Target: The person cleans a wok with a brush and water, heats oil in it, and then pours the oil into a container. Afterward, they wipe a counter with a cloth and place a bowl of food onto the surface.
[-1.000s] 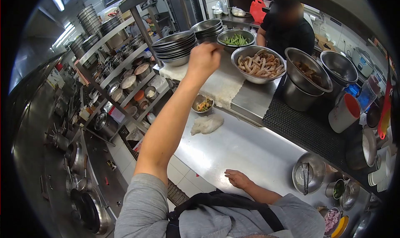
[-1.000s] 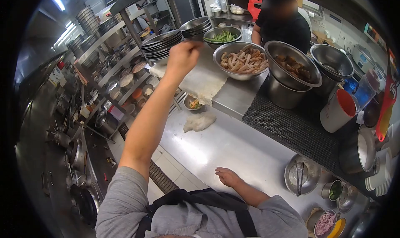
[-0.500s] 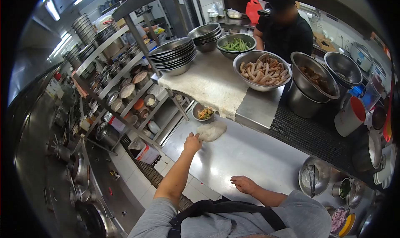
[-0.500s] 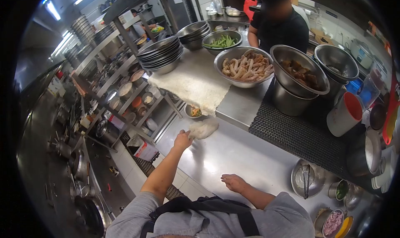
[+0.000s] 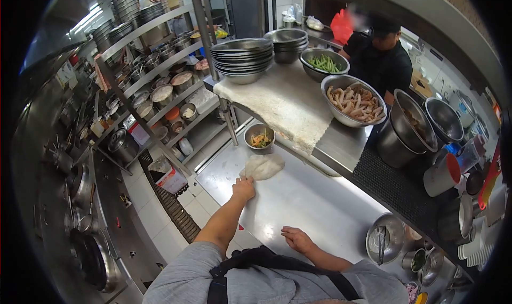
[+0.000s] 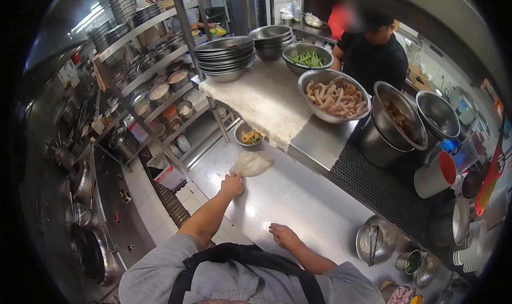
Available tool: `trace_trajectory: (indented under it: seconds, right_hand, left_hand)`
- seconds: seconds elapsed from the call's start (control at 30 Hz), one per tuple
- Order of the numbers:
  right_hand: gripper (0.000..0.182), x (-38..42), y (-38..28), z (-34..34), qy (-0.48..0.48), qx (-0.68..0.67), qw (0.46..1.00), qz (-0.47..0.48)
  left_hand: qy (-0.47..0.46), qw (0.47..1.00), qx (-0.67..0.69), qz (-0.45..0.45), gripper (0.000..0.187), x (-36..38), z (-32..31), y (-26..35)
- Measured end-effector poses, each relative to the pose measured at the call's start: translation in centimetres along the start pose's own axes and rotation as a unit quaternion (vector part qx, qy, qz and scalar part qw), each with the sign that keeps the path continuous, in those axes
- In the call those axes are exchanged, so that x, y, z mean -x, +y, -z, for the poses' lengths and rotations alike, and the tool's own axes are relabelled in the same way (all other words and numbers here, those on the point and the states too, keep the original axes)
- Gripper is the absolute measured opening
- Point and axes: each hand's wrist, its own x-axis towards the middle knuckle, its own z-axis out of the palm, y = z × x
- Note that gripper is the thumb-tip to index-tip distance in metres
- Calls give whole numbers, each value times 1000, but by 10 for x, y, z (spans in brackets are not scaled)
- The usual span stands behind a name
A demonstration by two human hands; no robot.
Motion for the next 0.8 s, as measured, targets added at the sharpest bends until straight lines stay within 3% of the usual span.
trace_trajectory:
  seconds: [0.07,0.13,0.17,0.27,0.4,0.47,0.5,0.6,0.7,0.77,0.8]
  right_hand:
    - [21,-1,-3,-3,7,4,1000,-1]
    - [20,0,-6,-4,-4,18,1000,-19]
    - [19,-1,-6,-4,-8,19,1000,-20]
    - [20,-4,-7,0,-48,37,998,-17]
    - [21,-9,-9,10,-86,31,996,-11]
    - [21,-14,-20,17,-103,42,994,-12]
    - [22,-17,-25,19,-101,47,994,-20]
    - [22,-17,-24,14,-86,49,995,-26]
    - [21,-19,-22,9,-82,44,995,-39]
    - [21,-23,-21,9,-91,46,994,-29]
    - [21,-25,-21,9,-88,49,995,-26]
  left_hand:
    - [-13,999,21,29,38,-7,9,3]
    - [52,997,62,-4,44,-7,6,7]
    - [16,1000,-3,9,49,-8,2,6]
    - [-23,1000,3,20,50,-15,-6,1]
    - [-35,992,124,3,50,16,2,-17]
    - [69,974,215,-11,44,38,-14,-32]
    - [73,972,226,4,44,50,-25,-44]
    - [219,956,193,24,40,94,-67,-79]
    - [201,949,221,96,37,136,-75,-111]
    - [291,915,239,145,36,154,-101,-137]
    - [261,913,263,170,36,166,-114,-150]
